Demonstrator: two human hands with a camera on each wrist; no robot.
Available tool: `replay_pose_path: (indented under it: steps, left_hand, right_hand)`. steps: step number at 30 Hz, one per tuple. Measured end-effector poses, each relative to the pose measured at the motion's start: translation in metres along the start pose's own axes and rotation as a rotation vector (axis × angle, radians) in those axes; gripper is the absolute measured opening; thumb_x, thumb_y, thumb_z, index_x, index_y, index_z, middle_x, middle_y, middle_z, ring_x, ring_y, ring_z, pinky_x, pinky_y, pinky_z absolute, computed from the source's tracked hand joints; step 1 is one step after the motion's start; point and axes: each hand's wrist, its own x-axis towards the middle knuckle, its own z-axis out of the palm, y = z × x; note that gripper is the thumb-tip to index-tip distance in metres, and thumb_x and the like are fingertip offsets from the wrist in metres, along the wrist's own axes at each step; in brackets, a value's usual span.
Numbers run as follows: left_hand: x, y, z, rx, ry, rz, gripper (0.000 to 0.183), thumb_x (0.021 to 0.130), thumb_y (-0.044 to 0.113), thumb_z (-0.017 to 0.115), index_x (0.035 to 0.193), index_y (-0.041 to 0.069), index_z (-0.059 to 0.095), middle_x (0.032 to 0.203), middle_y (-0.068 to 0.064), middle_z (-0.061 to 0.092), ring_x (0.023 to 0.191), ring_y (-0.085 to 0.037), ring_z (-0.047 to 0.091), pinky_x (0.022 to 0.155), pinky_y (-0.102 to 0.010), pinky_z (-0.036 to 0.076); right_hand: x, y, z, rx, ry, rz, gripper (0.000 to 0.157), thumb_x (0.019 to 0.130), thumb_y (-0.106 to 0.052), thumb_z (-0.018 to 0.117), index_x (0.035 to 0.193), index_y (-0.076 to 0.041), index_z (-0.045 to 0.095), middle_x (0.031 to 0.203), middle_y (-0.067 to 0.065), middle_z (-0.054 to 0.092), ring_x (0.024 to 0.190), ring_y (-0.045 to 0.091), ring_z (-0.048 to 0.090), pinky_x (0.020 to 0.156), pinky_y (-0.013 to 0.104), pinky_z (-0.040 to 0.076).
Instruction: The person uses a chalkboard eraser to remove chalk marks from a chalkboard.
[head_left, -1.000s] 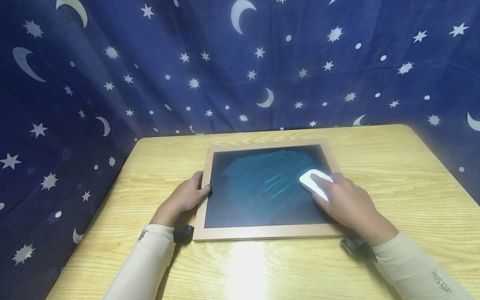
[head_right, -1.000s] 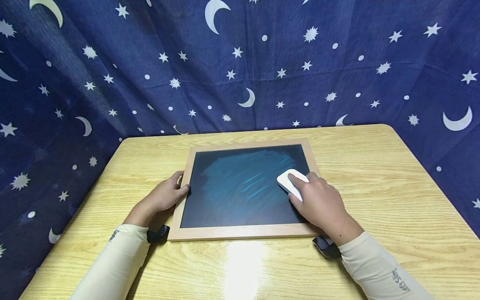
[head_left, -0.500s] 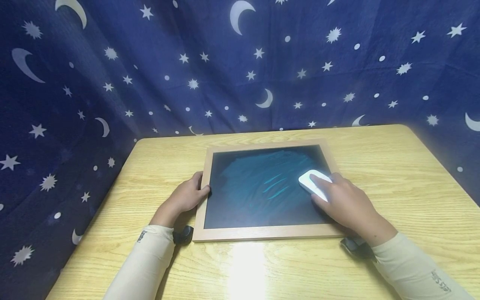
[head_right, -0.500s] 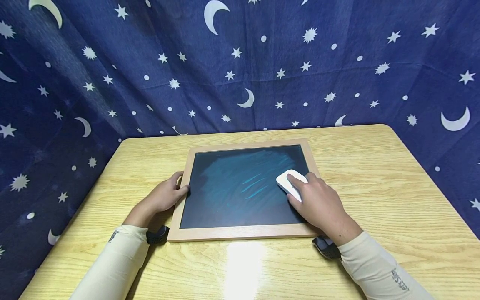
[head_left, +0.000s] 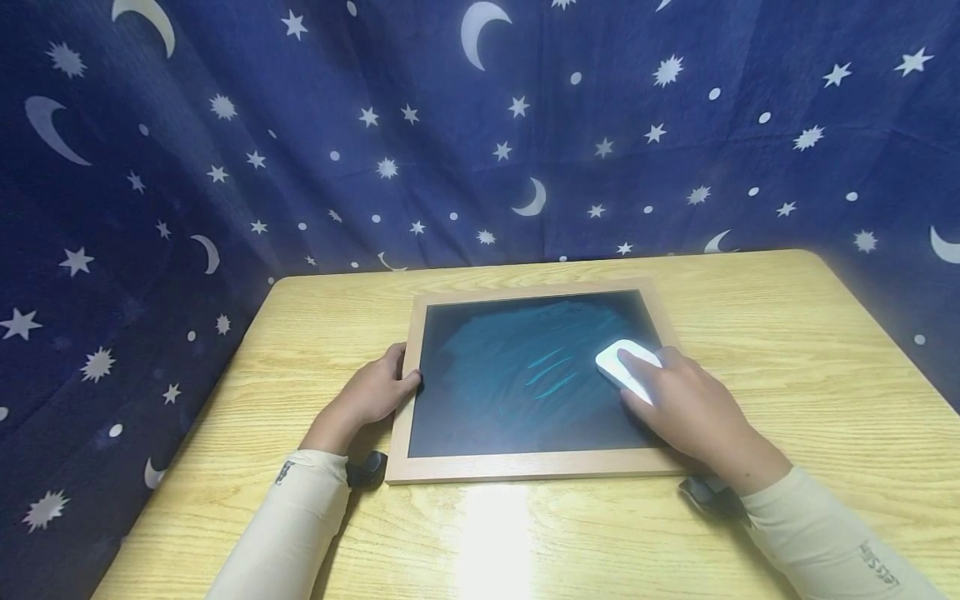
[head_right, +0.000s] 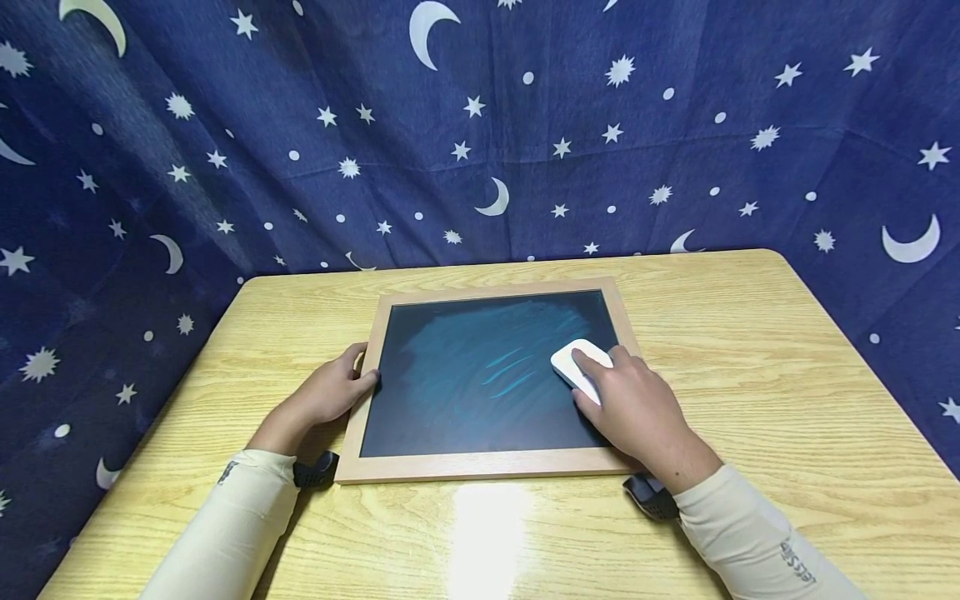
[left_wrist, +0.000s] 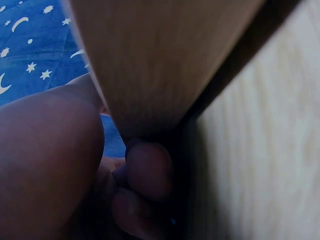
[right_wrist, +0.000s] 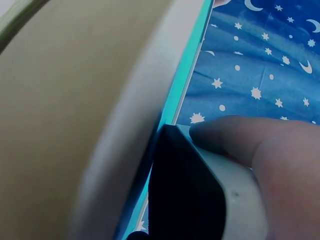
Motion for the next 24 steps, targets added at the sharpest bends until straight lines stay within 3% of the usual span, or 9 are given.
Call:
replay_pose_path:
  steps: [10, 24]
  left_hand:
    - [0.001, -0.001, 0.001, 0.011, 0.002, -0.005, 0.066, 0.098, 0.039, 0.047, 0.155, 0.009, 0.031, 0.123, -0.02, 0.068, 0.103, -0.031, 0.067, 0.095, -0.05, 0.049]
    - [0.001, 0.0, 0.001, 0.021, 0.008, 0.0, 0.066, 0.098, 0.038, 0.048, 0.154, 0.009, 0.031, 0.119, -0.019, 0.07, 0.097, -0.028, 0.069, 0.092, -0.048, 0.051]
  right_hand:
    - [0.0, -0.005, 0.005, 0.008, 0.007, -0.027, 0.056, 0.09, -0.027, 0.069, 0.142, -0.012, 0.055, 0.113, 0.029, 0.063, 0.098, 0.043, 0.064, 0.075, 0.059, 0.054]
    - [-0.001, -0.02, 0.012, -0.005, 0.007, -0.092, 0.058, 0.089, -0.03, 0.071, 0.143, -0.016, 0.056, 0.108, 0.023, 0.063, 0.093, 0.037, 0.064, 0.077, 0.055, 0.054]
